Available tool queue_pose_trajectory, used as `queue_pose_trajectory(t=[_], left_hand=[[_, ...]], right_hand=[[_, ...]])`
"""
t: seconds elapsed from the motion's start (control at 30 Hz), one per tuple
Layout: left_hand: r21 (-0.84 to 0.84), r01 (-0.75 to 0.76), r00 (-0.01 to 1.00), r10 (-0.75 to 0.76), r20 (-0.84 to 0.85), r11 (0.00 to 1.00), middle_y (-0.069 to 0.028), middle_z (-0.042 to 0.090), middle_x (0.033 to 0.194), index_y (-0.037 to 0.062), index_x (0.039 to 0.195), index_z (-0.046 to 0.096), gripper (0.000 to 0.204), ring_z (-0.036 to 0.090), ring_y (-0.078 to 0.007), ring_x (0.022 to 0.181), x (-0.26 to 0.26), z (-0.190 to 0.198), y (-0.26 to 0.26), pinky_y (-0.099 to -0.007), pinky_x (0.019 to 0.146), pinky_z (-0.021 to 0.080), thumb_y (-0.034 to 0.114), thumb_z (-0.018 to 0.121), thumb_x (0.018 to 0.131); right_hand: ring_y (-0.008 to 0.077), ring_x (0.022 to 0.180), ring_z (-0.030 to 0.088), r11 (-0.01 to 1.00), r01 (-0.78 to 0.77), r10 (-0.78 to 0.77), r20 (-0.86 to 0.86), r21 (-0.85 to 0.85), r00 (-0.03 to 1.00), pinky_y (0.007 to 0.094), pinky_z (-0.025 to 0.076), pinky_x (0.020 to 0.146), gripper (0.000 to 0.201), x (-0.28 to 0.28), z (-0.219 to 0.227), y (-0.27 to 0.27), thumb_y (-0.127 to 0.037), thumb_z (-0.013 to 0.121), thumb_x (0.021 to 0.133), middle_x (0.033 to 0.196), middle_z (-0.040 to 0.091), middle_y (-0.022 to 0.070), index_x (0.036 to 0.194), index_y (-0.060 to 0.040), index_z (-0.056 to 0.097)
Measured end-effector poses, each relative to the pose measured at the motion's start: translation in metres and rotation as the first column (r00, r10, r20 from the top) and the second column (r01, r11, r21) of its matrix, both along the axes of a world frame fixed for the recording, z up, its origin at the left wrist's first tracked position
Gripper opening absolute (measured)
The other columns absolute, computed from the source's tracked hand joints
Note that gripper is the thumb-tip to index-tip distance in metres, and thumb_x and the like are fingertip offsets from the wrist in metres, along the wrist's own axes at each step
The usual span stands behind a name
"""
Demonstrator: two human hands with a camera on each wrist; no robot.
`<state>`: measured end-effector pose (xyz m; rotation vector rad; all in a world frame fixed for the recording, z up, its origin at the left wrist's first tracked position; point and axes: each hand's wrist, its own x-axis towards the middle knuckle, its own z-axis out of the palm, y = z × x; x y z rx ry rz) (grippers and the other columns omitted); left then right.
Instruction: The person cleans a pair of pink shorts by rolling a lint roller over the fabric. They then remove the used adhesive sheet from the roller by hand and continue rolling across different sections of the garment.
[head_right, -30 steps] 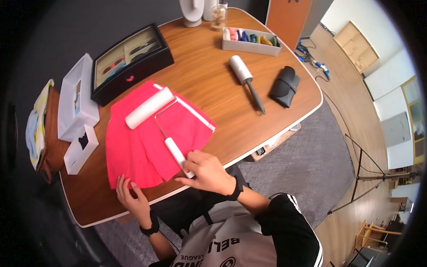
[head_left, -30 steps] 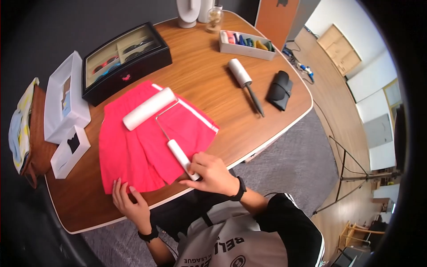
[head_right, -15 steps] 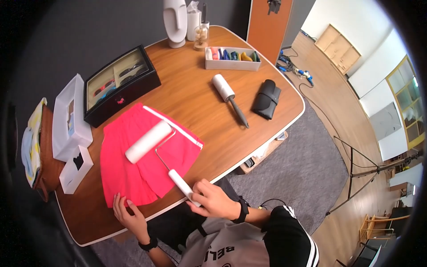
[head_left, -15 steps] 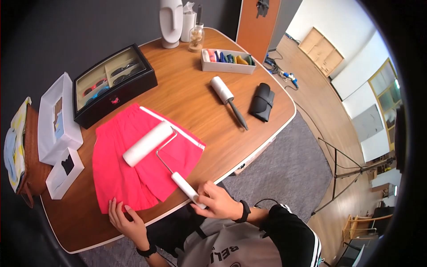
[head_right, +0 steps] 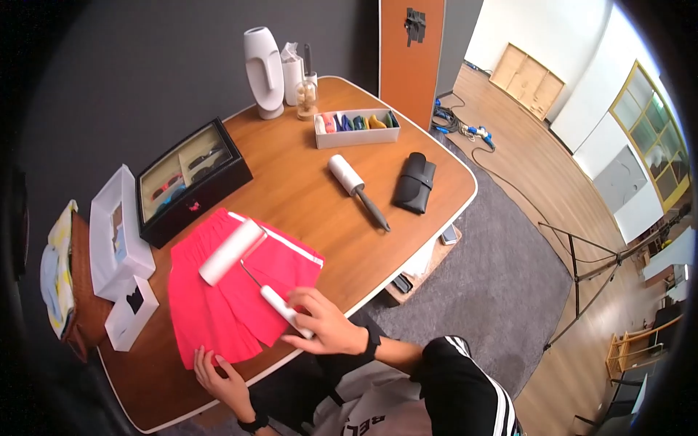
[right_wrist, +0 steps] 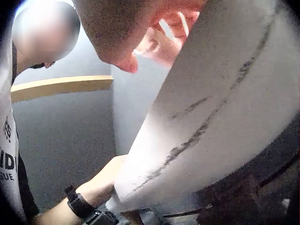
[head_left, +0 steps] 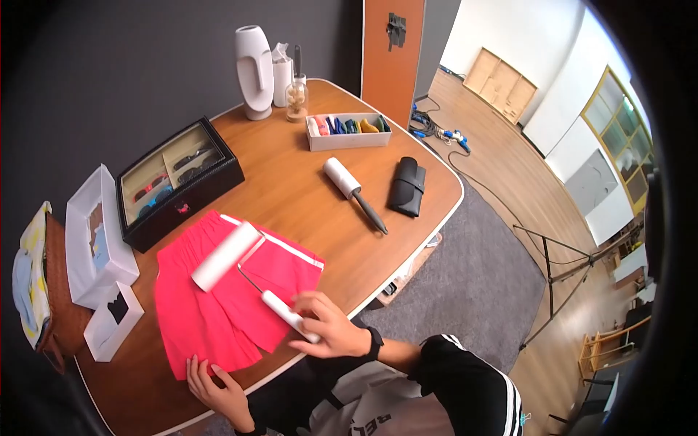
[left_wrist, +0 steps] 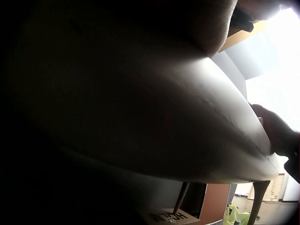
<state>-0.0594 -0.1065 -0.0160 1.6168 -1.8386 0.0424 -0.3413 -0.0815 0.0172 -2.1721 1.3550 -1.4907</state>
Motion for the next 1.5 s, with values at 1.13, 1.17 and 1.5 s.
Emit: queue_pose_trajectory(t=[1.13, 1.17, 1.5], left_hand=[[0.020, 0.012, 0.999, -0.011, -0.031, 1.000, -0.0155, 0.063, 0.127, -0.0001, 0.106, 0.064, 0.018, 0.054, -0.0371, 0.125, 0.000, 0.005, -0.002, -0.0487, 0.106, 0.038, 0.010, 0.059, 0.092], [0.014, 0.003, 1.000, -0.002, -0.026, 1.000, -0.0155, 0.063, 0.127, -0.0001, 0.106, 0.064, 0.018, 0.054, -0.0371, 0.125, 0.000, 0.005, -0.003, -0.0487, 0.106, 0.038, 0.010, 0.059, 0.092], [0.020, 0.010, 1.000, -0.010, -0.006, 1.000, -0.0164, 0.062, 0.126, -0.0011, 0.106, 0.063, 0.020, 0.055, -0.0370, 0.124, 0.000, 0.005, -0.003, -0.0501, 0.104, 0.040, 0.010, 0.060, 0.089]], right_hand=[[0.0393, 0.113, 0.058, 0.963, 0.263, -0.243, -0.236, 0.058, 0.941, 0.0481, 0.051, 0.088, 0.027, 0.015, -0.004, -0.015, -0.021, 0.084, 0.074, 0.109, 0.063, 0.0143, 0.076, -0.0031, 0.064], [0.0394, 0.113, 0.058, 0.968, 0.244, -0.226, -0.223, 0.058, 0.948, 0.0474, 0.052, 0.087, 0.027, 0.014, -0.003, -0.013, -0.021, 0.084, 0.074, 0.110, 0.063, 0.0142, 0.077, -0.0031, 0.064], [0.0370, 0.102, 0.061, 0.997, 0.080, -0.081, -0.064, -0.022, 0.995, 0.0426, 0.053, 0.071, 0.028, 0.002, -0.027, 0.008, -0.017, 0.076, 0.074, 0.103, 0.063, 0.0165, 0.066, -0.0038, 0.053]])
